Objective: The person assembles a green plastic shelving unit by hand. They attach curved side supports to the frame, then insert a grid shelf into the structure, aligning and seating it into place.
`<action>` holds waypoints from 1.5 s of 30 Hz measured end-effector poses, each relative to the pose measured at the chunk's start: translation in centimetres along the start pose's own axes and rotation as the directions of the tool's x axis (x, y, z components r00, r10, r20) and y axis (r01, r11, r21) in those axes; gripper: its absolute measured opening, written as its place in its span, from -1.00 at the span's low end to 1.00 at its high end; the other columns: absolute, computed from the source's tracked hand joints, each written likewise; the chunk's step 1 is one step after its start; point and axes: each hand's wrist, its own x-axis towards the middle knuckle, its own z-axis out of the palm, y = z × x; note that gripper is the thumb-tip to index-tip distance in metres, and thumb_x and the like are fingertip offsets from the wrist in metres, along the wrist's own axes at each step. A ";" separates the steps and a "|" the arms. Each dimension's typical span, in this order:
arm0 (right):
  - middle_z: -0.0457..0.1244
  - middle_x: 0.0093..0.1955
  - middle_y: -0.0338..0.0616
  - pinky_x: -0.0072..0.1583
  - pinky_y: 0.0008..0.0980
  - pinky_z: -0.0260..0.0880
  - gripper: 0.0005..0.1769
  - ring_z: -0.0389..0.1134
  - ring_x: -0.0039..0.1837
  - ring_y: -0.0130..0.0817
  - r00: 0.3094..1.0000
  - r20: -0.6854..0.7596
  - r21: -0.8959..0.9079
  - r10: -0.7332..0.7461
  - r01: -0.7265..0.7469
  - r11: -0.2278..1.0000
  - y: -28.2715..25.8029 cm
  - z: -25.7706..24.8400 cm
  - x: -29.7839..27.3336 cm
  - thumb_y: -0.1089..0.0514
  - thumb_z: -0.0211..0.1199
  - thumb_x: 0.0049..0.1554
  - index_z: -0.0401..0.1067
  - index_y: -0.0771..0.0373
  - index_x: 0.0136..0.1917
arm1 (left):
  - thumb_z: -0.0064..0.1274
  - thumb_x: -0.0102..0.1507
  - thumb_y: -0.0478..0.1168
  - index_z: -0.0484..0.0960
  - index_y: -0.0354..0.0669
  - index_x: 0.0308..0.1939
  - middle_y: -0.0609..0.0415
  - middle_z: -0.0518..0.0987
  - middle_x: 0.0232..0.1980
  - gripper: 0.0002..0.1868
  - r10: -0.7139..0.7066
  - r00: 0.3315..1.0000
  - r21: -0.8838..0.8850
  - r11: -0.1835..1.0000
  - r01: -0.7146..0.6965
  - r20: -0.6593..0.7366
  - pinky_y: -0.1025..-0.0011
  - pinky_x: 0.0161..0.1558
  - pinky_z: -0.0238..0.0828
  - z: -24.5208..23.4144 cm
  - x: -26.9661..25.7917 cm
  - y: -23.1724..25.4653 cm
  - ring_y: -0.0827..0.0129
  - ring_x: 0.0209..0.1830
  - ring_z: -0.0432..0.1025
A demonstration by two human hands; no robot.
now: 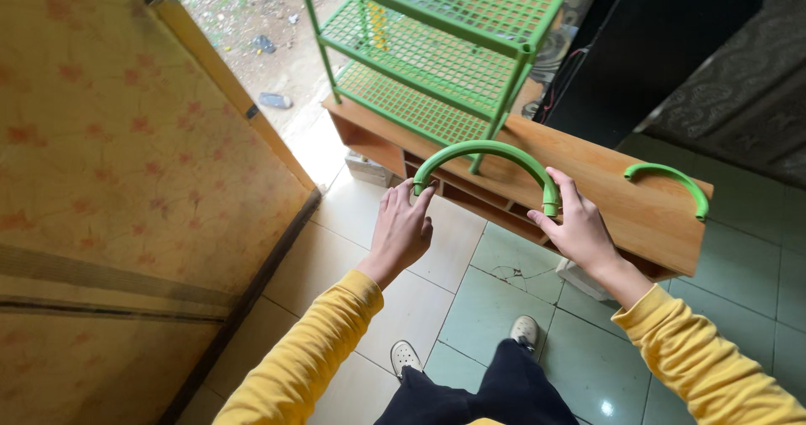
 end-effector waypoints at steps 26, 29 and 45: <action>0.37 0.05 -0.05 0.07 -0.20 0.46 -0.50 0.45 0.05 -0.18 0.960 -0.080 0.039 0.267 -0.265 0.964 48.6 -19.2 -6.4 0.16 0.37 0.10 0.30 0.17 0.27 | 0.07 0.14 -0.27 0.37 -0.11 0.41 -0.28 0.32 0.36 -0.30 0.127 0.909 -0.144 0.987 -0.075 0.397 0.03 0.34 0.17 42.0 22.2 32.2 -0.11 0.31 0.29; 0.38 0.00 -0.10 0.06 -0.22 0.46 -0.52 0.44 0.01 -0.21 0.949 -0.042 0.073 0.312 -0.308 0.949 51.6 -17.5 -5.6 0.16 0.37 0.11 0.33 0.14 0.27 | 0.07 0.16 -0.25 0.34 -0.11 0.42 -0.27 0.29 0.40 -0.29 0.082 0.880 -0.113 0.993 -0.032 0.467 0.03 0.36 0.14 45.7 22.5 31.7 -0.10 0.33 0.27; 0.34 0.07 -0.08 0.05 -0.24 0.43 -0.61 0.42 0.00 -0.18 0.954 -0.166 0.042 0.251 -0.247 0.968 62.0 -7.8 -0.1 0.20 0.37 0.14 0.48 0.12 0.25 | 0.08 0.18 -0.18 0.26 0.02 0.49 -0.19 0.22 0.51 -0.24 -0.062 0.784 -0.014 0.996 0.091 0.617 0.07 0.41 0.06 58.9 22.8 25.5 0.00 0.43 0.21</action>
